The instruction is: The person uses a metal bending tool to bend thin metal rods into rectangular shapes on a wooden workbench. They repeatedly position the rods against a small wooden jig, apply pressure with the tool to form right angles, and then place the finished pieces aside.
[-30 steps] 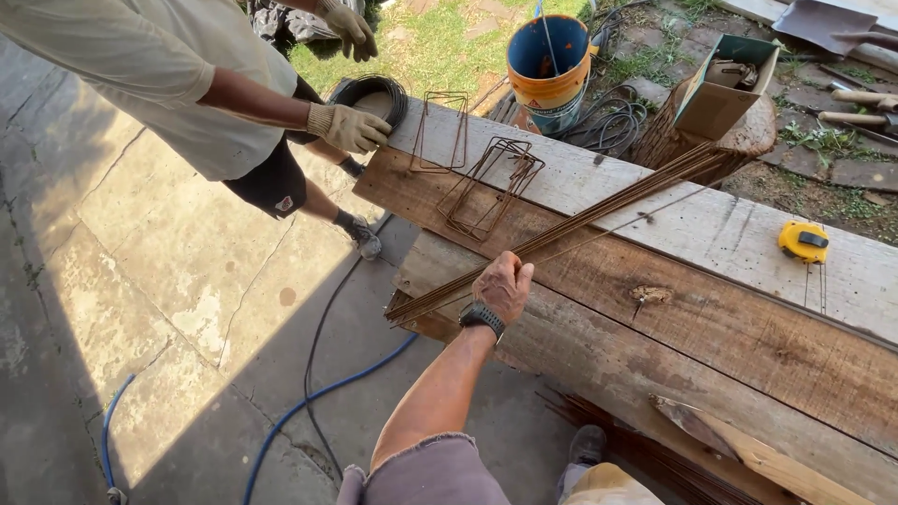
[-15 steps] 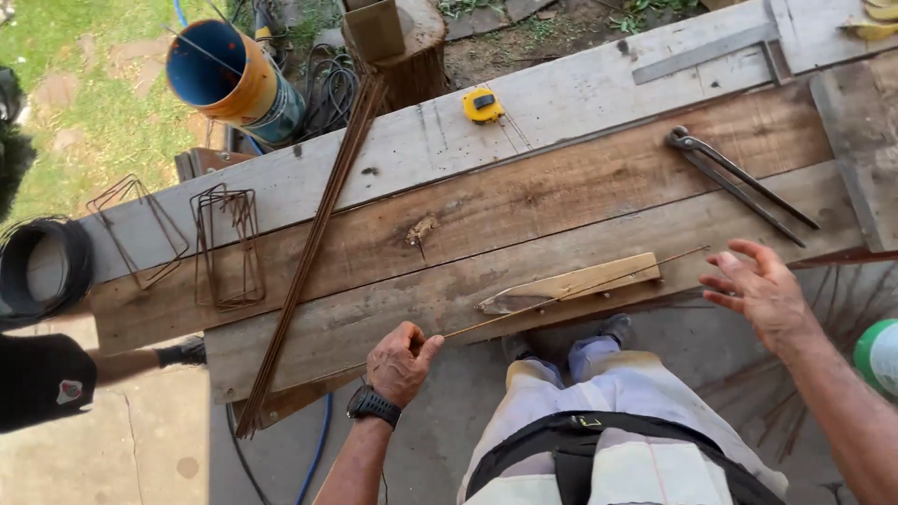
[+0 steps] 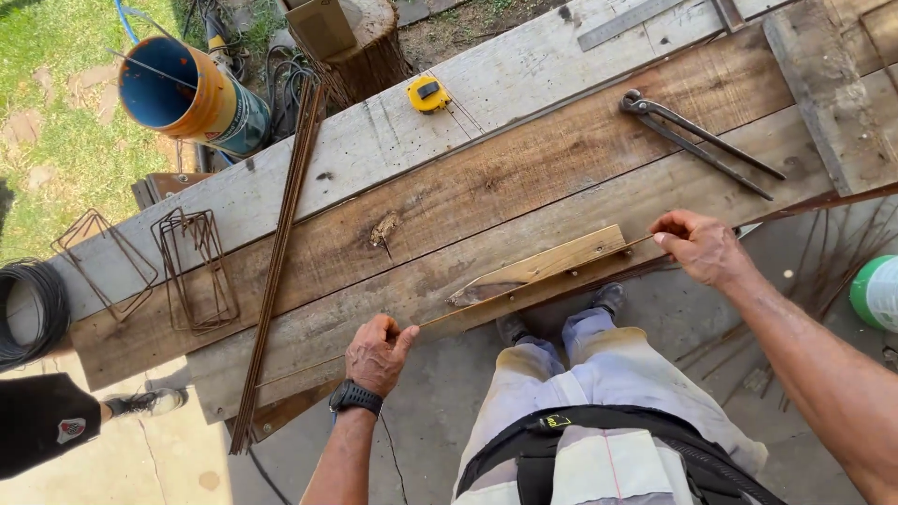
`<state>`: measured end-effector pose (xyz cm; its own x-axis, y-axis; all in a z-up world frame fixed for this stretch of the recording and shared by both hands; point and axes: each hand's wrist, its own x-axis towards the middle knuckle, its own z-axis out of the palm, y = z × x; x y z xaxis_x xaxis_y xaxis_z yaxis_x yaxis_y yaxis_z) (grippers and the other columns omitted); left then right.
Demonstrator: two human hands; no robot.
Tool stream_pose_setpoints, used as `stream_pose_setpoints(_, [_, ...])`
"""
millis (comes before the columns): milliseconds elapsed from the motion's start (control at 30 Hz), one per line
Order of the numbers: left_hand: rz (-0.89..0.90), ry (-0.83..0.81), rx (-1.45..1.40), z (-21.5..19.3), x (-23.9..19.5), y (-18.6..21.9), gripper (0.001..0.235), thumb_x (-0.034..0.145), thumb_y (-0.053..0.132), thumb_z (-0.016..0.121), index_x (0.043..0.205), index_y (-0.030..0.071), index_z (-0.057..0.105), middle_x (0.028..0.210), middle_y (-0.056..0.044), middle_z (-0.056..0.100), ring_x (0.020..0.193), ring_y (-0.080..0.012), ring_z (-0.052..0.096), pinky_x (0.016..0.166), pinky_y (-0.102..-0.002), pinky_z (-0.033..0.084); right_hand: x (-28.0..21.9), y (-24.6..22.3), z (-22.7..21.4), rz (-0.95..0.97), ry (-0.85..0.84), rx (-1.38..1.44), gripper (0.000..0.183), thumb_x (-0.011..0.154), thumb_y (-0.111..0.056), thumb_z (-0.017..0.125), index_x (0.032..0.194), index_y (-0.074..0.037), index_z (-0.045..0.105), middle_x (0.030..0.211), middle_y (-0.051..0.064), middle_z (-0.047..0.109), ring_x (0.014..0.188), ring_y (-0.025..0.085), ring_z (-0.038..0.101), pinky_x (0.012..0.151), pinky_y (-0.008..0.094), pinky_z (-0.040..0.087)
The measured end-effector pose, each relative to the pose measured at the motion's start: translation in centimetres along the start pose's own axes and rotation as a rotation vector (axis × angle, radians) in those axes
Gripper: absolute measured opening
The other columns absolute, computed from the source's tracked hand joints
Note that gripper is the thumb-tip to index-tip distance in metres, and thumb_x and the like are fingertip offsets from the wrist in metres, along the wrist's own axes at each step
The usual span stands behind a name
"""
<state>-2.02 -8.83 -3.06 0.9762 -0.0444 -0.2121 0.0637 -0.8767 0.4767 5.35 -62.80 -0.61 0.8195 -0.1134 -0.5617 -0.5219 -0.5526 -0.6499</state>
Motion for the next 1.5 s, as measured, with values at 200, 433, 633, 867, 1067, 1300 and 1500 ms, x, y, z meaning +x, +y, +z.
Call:
stream_pose_setpoints(200, [0.052,0.074,0.102,1.6,0.0,0.5,0.041,0.089,0.058,0.063,0.086,0.017,0.059,0.087,-0.003,0.059,0.082,-0.0275,0.054,0.073,-0.044,0.042,2.1,3.0,1.0,-0.315,0.008,-0.509,0.010,0.094,-0.018,0.063,0.099,-0.012,0.069,0.104,0.009,0.068,0.097,0.027,0.062,0.083,0.041,0.048])
stream_pose_setpoints(433, [0.314,0.184,-0.028,6.8,2.7,13.0,0.046,0.080,0.046,0.076,0.111,0.015,0.062,0.115,-0.010,0.064,0.114,-0.0329,0.060,0.098,-0.048,0.044,3.5,6.0,1.8,-0.191,0.041,-0.413,0.018,0.092,-0.032,0.071,0.107,-0.024,0.071,0.116,0.003,0.067,0.117,0.032,0.061,0.100,0.047,0.050])
stream_pose_setpoints(633, [0.294,0.151,0.103,11.7,5.1,18.1,0.068,0.072,0.050,0.079,0.124,0.013,0.056,0.123,-0.010,0.059,0.121,-0.0321,0.055,0.106,-0.050,0.036,3.9,5.8,1.7,-0.186,-0.009,-0.378,0.020,0.089,-0.034,0.072,0.106,-0.026,0.071,0.115,0.003,0.065,0.117,0.029,0.061,0.098,0.044,0.050])
stream_pose_setpoints(867, [0.262,0.177,0.257,12.5,5.2,18.3,0.067,0.072,0.046,0.079,0.126,0.016,0.054,0.124,-0.006,0.058,0.121,-0.0266,0.054,0.105,-0.046,0.037,3.0,2.9,-1.5,-0.159,-0.109,-0.243,0.022,0.087,-0.029,0.072,0.108,-0.022,0.073,0.113,0.006,0.067,0.113,0.032,0.062,0.096,0.047,0.050])
stream_pose_setpoints(1067, [0.330,0.246,0.307,12.0,5.3,19.0,0.061,0.084,0.047,0.074,0.130,0.011,0.056,0.129,-0.010,0.061,0.116,-0.0323,0.056,0.101,-0.048,0.040,6.4,3.1,-11.1,-0.474,0.328,-0.548,0.051,0.090,-0.024,0.080,0.130,0.002,0.061,0.122,0.025,0.060,0.110,0.036,0.056,0.089,0.048,0.050])
stream_pose_setpoints(1300, [0.269,0.220,0.387,12.4,5.3,18.9,0.071,0.086,0.053,0.072,0.142,0.013,0.051,0.155,-0.012,0.044,0.142,-0.0363,0.041,0.108,-0.053,0.040,11.5,2.9,-14.6,-0.275,-0.073,-0.762,0.061,0.076,-0.040,0.083,0.119,-0.006,0.057,0.113,0.018,0.065,0.100,0.039,0.063,0.081,0.049,0.050])
stream_pose_setpoints(1500, [0.245,0.169,0.366,12.4,5.4,19.3,0.057,0.084,0.046,0.075,0.129,0.015,0.058,0.156,-0.012,0.043,0.143,-0.0384,0.041,0.107,-0.054,0.038,11.2,0.9,-13.9,-0.278,-0.168,-0.914,0.055,0.075,-0.042,0.072,0.111,-0.004,0.056,0.088,0.018,0.070,0.080,0.039,0.067,0.074,0.046,0.051])
